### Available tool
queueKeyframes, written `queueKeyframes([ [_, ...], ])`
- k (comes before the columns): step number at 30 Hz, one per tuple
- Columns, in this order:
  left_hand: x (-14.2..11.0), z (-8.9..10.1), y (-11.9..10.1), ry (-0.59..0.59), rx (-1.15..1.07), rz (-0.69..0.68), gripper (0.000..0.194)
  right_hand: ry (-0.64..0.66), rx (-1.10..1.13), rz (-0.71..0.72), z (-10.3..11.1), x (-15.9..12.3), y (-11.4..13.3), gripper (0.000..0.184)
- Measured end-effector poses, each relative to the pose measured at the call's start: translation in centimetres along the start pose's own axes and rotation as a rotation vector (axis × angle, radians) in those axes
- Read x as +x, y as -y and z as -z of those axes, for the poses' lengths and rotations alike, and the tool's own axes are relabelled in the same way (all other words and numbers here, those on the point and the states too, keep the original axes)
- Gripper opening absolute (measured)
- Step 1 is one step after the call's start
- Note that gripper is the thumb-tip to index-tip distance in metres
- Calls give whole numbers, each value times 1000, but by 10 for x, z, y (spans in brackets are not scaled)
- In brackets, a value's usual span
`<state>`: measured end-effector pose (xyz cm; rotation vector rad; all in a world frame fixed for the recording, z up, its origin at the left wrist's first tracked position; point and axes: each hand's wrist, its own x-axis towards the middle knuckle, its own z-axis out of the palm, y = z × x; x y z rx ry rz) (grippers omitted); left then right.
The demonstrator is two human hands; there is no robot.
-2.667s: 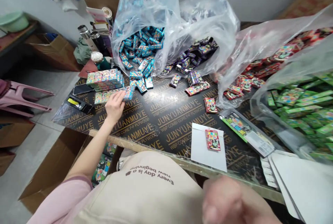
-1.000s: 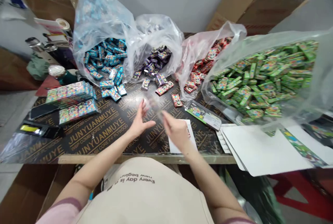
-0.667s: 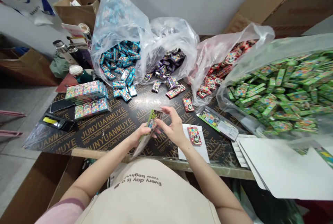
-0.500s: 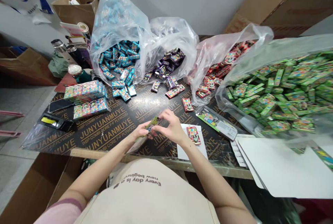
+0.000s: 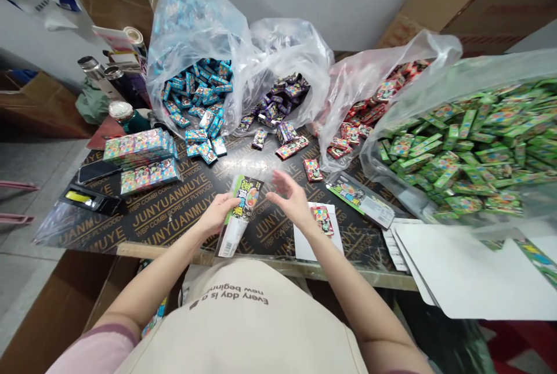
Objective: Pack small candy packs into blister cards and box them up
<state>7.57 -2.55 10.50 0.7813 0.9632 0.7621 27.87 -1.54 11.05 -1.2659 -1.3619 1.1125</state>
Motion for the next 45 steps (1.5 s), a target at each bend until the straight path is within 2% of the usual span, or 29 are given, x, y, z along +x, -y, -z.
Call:
queueKeyframes([
  [2,-1,0,0,23,71,-29,37,166,180,-149,-9,-3,-7,53],
  [3,-1,0,0,20,139,-63,37,209,224,-186,-13,-5,-9,46],
  [4,-2,-1,0,3,222,-103,38,204,231,-199,-16,-6,-10,40],
  [7,-3,0,0,-77,428,-188,46,43,148,-182,-19,-7,-10,30],
  [9,-1,1,2,-110,422,-193,50,28,177,-214,-19,-8,-9,29],
  [10,1,2,3,-133,383,-195,50,81,230,-253,-20,-9,-9,30],
  [13,7,6,6,-222,257,-223,48,365,368,-390,-23,-16,-13,45],
  [15,10,8,8,-208,221,-204,46,415,385,-414,-25,-22,-18,43],
  [19,10,15,13,17,212,-41,45,229,386,-431,-18,-27,-29,37],
  [21,9,18,17,100,197,4,46,241,396,-471,-14,-27,-34,41],
  [23,10,19,23,135,178,15,44,240,395,-468,-12,-28,-38,43],
  [26,14,21,30,110,177,-11,44,139,308,-390,-15,-32,-45,35],
  [29,17,23,36,35,188,-74,44,131,247,-352,-17,-34,-47,31],
  [31,15,23,39,61,206,-69,40,111,267,-325,-17,-33,-44,37],
  [33,13,21,40,127,243,-44,36,9,257,-284,-14,-29,-39,41],
  [35,11,17,40,143,245,-41,36,-86,218,-264,-12,-26,-34,35],
  [38,10,10,36,43,171,-84,38,-89,214,-281,-12,-26,-29,30],
  [41,9,6,32,-52,153,-123,35,-93,270,-279,-15,-29,-23,37],
  [45,5,4,30,-106,141,-116,37,-183,507,-345,-22,-32,-12,43],
])
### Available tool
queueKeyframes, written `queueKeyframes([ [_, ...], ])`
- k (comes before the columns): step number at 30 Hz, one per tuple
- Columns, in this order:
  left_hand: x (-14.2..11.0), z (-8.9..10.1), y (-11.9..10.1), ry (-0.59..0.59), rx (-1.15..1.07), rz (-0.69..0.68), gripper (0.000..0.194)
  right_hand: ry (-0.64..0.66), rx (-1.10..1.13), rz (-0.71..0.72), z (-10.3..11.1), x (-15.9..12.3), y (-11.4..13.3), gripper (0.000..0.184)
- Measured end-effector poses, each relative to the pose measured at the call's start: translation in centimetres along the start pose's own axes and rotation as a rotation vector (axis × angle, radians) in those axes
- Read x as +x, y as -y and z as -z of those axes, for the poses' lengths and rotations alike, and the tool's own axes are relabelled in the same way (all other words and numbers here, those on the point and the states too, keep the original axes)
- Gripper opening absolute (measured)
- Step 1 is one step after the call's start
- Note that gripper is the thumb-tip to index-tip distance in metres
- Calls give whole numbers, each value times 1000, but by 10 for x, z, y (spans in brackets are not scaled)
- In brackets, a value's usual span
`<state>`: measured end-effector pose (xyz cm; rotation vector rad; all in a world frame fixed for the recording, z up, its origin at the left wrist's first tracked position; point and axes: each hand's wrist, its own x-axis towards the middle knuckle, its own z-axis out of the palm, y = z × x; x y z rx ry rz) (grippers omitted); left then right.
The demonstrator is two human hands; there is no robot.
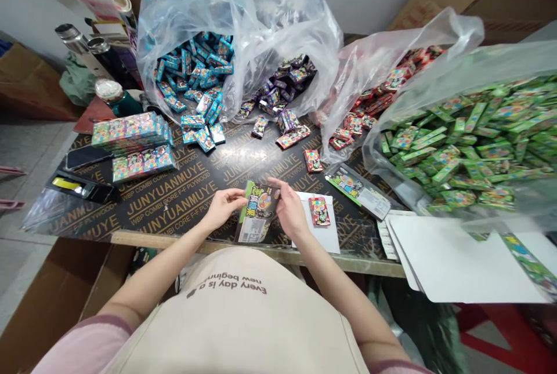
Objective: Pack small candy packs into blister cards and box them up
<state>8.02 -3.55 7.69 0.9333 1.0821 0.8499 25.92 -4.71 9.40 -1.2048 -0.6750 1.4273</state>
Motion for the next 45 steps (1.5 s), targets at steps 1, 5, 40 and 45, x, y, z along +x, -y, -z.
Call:
queueKeyframes([
  [1,-1,-2,-1,-1,-19,10,39,-17,61,-32,-3,-1,1,42],
  [5,0,-15,-11,-47,-229,86,47,-8,163,-93,-13,-3,6,24],
  [40,2,14,-54,138,779,-772,14,271,-645,329,8,-6,30,18],
  [45,11,13,-50,160,704,-588,10,228,-648,354,24,-13,0,31],
])
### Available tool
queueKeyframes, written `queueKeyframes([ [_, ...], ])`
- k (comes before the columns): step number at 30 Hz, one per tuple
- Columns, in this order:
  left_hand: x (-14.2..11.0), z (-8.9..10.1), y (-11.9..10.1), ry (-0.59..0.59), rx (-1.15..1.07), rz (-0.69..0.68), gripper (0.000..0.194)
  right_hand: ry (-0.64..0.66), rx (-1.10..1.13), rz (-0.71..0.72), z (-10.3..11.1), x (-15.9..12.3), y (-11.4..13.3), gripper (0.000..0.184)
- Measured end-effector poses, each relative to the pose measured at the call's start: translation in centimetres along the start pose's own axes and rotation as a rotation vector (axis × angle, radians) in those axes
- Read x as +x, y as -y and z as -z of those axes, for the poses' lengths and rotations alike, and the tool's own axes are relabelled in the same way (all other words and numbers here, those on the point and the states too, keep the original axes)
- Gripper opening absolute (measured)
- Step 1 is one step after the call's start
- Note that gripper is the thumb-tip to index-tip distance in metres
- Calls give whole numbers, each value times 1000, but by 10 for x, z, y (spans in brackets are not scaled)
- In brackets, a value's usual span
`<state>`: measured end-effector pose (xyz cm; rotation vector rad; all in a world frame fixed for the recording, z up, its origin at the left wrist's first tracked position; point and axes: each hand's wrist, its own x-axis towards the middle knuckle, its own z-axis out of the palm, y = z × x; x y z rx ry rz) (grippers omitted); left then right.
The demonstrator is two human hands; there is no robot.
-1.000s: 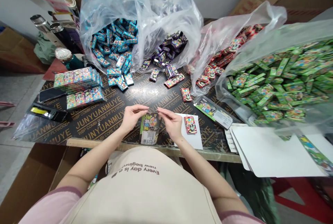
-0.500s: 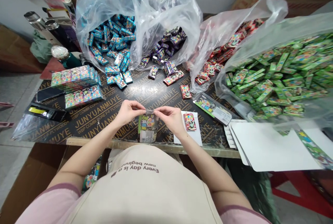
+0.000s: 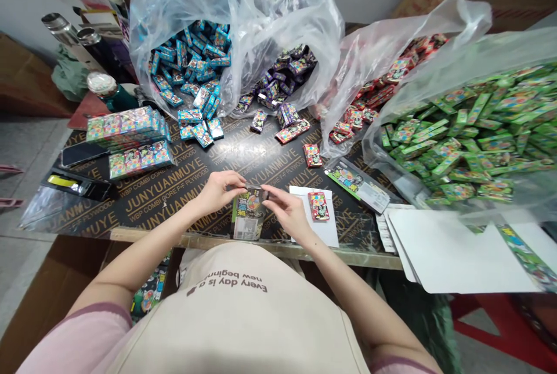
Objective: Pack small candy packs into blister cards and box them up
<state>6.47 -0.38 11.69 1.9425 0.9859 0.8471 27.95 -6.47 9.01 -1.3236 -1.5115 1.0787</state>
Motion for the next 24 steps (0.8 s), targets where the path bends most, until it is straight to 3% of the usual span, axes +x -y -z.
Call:
queueKeyframes([
  [3,6,-2,-1,-41,-125,133,9,-119,12,-1,-10,5,-5,24],
  [6,8,4,1,-217,-185,179,9,-147,41,45,-23,33,3,23],
  [10,-11,25,25,-589,-133,301,17,6,22,144,-46,104,0,48],
  [14,-61,44,66,-836,30,522,21,155,-421,205,-75,184,-25,61],
  [18,-106,57,85,-832,197,561,16,189,-699,124,-106,236,-34,58],
  [21,-111,59,78,-775,306,509,20,120,-761,74,-125,253,-28,56],
  [22,-107,56,73,-680,325,468,25,113,-781,63,-129,255,-26,54],
  [24,-95,46,65,-337,356,336,39,134,-799,71,-129,254,-26,51],
])
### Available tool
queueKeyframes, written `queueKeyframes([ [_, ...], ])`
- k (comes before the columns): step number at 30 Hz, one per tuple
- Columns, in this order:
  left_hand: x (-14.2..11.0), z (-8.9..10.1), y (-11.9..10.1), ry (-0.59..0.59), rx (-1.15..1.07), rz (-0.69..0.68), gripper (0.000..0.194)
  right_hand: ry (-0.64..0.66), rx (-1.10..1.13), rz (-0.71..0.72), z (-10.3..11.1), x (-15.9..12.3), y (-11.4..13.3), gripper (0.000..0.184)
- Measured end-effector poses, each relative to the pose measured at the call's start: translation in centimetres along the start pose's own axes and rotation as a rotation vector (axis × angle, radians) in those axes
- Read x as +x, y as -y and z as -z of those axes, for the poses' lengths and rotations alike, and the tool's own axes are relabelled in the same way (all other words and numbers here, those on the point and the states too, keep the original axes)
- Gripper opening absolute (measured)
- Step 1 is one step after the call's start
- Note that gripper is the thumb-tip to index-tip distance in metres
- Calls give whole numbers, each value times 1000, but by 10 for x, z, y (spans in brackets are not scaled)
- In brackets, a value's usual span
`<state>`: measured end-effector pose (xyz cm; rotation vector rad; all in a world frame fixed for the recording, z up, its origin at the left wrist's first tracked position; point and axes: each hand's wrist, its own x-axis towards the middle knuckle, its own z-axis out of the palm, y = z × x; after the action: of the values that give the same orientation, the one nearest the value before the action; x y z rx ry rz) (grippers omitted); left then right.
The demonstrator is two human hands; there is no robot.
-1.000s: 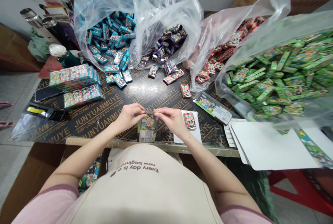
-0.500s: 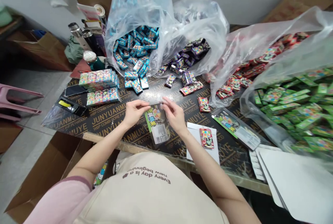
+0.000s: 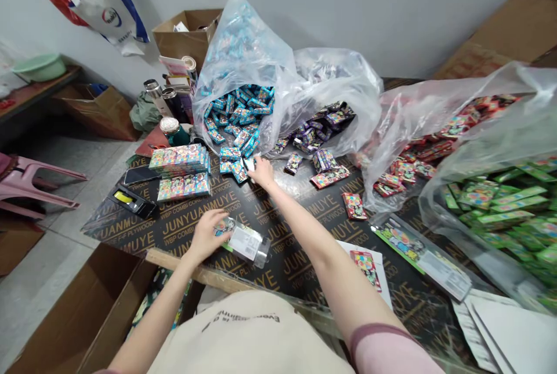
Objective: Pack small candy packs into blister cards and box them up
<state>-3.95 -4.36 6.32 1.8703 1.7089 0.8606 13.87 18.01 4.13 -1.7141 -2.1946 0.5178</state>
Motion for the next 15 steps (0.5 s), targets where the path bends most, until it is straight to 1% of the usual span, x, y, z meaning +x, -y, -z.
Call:
queueKeyframes([
  [2,6,-15,-15,373,95,-243,61,36,5,55,2,-10,-11,49],
  [3,9,-23,-21,515,150,-339,72,59,7,88,4,-18,-21,48],
  [4,11,-31,-25,604,198,-403,81,83,8,119,7,-29,-33,48],
  [5,13,-38,-29,656,237,-442,86,109,13,152,10,-42,-47,49],
  [7,15,-48,-34,695,288,-484,89,157,40,223,19,-73,-75,55],
  [10,21,-50,-39,687,317,-509,87,195,93,302,33,-121,-108,59],
  [11,23,-49,-40,673,329,-504,86,184,104,296,37,-134,-115,58],
  [13,29,-45,-44,623,358,-467,84,108,108,220,43,-156,-121,57],
  [14,32,-43,-46,592,370,-439,82,52,105,166,44,-164,-120,62],
  [15,35,-41,-48,559,377,-411,80,-5,98,112,43,-171,-118,71],
])
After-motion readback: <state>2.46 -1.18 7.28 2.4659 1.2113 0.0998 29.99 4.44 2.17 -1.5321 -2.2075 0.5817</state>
